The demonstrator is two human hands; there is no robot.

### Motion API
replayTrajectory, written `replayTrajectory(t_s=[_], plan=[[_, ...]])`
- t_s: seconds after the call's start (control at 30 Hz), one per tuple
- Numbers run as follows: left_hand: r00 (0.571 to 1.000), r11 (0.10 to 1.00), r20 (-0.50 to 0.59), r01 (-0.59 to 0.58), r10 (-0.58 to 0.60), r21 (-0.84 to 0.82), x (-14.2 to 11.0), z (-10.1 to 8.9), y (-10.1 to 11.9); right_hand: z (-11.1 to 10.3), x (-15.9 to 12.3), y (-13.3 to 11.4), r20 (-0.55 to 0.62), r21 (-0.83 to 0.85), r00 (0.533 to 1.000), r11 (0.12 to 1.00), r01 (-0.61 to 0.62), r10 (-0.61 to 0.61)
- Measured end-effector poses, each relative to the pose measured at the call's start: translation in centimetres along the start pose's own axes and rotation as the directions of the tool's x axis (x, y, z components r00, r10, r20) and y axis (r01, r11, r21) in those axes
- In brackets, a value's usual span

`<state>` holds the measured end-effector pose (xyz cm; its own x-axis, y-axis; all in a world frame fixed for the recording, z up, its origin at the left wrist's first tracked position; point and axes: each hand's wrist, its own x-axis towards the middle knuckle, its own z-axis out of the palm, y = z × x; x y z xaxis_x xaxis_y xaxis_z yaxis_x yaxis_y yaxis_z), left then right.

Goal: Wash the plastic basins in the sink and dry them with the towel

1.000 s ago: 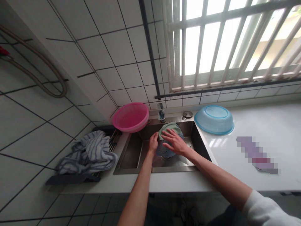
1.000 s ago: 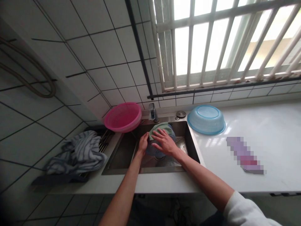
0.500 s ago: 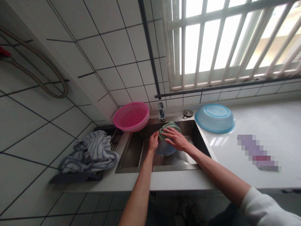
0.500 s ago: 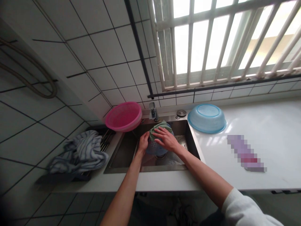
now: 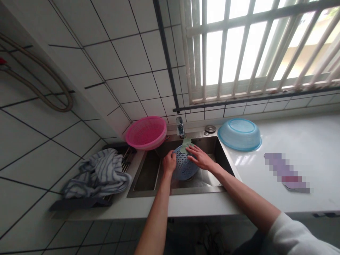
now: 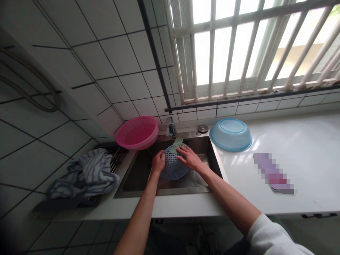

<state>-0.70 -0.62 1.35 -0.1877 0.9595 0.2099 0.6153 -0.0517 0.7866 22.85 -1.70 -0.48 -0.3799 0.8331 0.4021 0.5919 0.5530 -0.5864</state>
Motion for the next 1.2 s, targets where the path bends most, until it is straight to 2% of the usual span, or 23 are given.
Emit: replayTrajectory(t_s=[0.1, 0.2, 0.27, 0.33, 0.4, 0.47, 0.53, 0.57, 0.67, 0.73, 0.8, 0.87, 0.97, 1.03, 1.1, 1.2], plan=[[0.994, 0.998, 0.091, 0.061, -0.063, 0.034, 0.2, 0.0, -0.1, 0.1, -0.2, -1.9, 0.038, -0.019, 0.998, 0.998, 0.059, -0.059], [0.992, 0.997, 0.100, 0.076, -0.073, -0.028, 0.5, 0.2, -0.4, 0.0, -0.3, -3.4, 0.040, -0.033, 0.991, 0.991, 0.128, -0.127], [0.995, 0.994, 0.081, 0.066, -0.059, -0.086, 0.6, 0.2, -0.5, -0.3, -0.2, -3.6, 0.039, -0.014, 0.985, 0.985, 0.169, -0.168], [0.997, 0.991, 0.068, 0.046, -0.038, -0.123, 0.6, 0.1, -0.7, -0.9, 0.1, -2.7, 0.017, 0.042, 0.984, 0.983, 0.176, -0.177], [0.999, 0.990, 0.042, 0.037, -0.032, -0.137, 0.6, 0.0, -0.7, -1.5, 0.5, -1.2, -0.051, 0.116, 0.993, 0.987, 0.112, -0.107], [0.999, 0.989, 0.007, 0.037, -0.036, -0.146, 0.5, 0.0, -0.7, -1.7, 0.7, 0.1, -0.124, 0.183, 0.992, 0.983, 0.010, 0.013], [0.999, 0.992, -0.021, 0.025, -0.028, -0.125, 0.4, 0.1, -0.4, -1.5, 0.6, 0.2, -0.163, 0.206, 0.983, 0.977, -0.048, 0.083], [1.000, 0.995, -0.026, 0.013, -0.016, -0.094, 0.3, 0.2, -0.3, -1.2, 0.4, -0.3, -0.162, 0.195, 0.984, 0.980, -0.041, 0.073], [1.000, 1.000, 0.002, -0.020, 0.020, 0.016, -0.1, 0.5, 0.1, -0.1, -0.1, -3.1, -0.087, 0.118, 0.990, 0.986, 0.117, -0.107], [0.999, 0.999, 0.022, -0.030, 0.029, 0.030, -0.3, 0.4, 0.3, 0.3, -0.2, -4.7, -0.014, 0.084, 0.971, 0.967, 0.241, -0.241], [0.999, 0.999, 0.010, -0.035, 0.035, 0.027, -0.3, 0.3, 0.2, 0.2, 0.0, -4.9, -0.002, 0.081, 0.959, 0.956, 0.282, -0.283], [0.999, 0.999, -0.019, -0.033, 0.033, 0.027, -0.2, 0.1, 0.1, -0.4, 0.4, -3.9, -0.059, 0.099, 0.975, 0.971, 0.218, -0.213], [0.999, 1.000, -0.046, -0.020, 0.020, 0.001, 0.0, 0.0, 0.1, -1.0, 0.7, -1.9, -0.154, 0.129, 0.987, 0.990, 0.057, -0.037], [0.999, 1.000, -0.048, -0.019, 0.018, -0.022, 0.0, 0.1, 0.1, -1.1, 0.6, -1.7, -0.169, 0.112, 0.986, 0.994, 0.016, 0.004], [0.999, 0.999, -0.046, -0.026, 0.025, -0.027, 0.0, 0.2, 0.3, -0.9, 0.3, -2.6, -0.145, 0.066, 0.988, 0.996, 0.055, -0.045], [0.997, 0.999, -0.060, -0.052, 0.051, -0.004, -0.3, 0.1, 0.4, -0.6, 0.0, -4.5, -0.048, 0.013, 0.980, 0.981, 0.192, -0.191]])
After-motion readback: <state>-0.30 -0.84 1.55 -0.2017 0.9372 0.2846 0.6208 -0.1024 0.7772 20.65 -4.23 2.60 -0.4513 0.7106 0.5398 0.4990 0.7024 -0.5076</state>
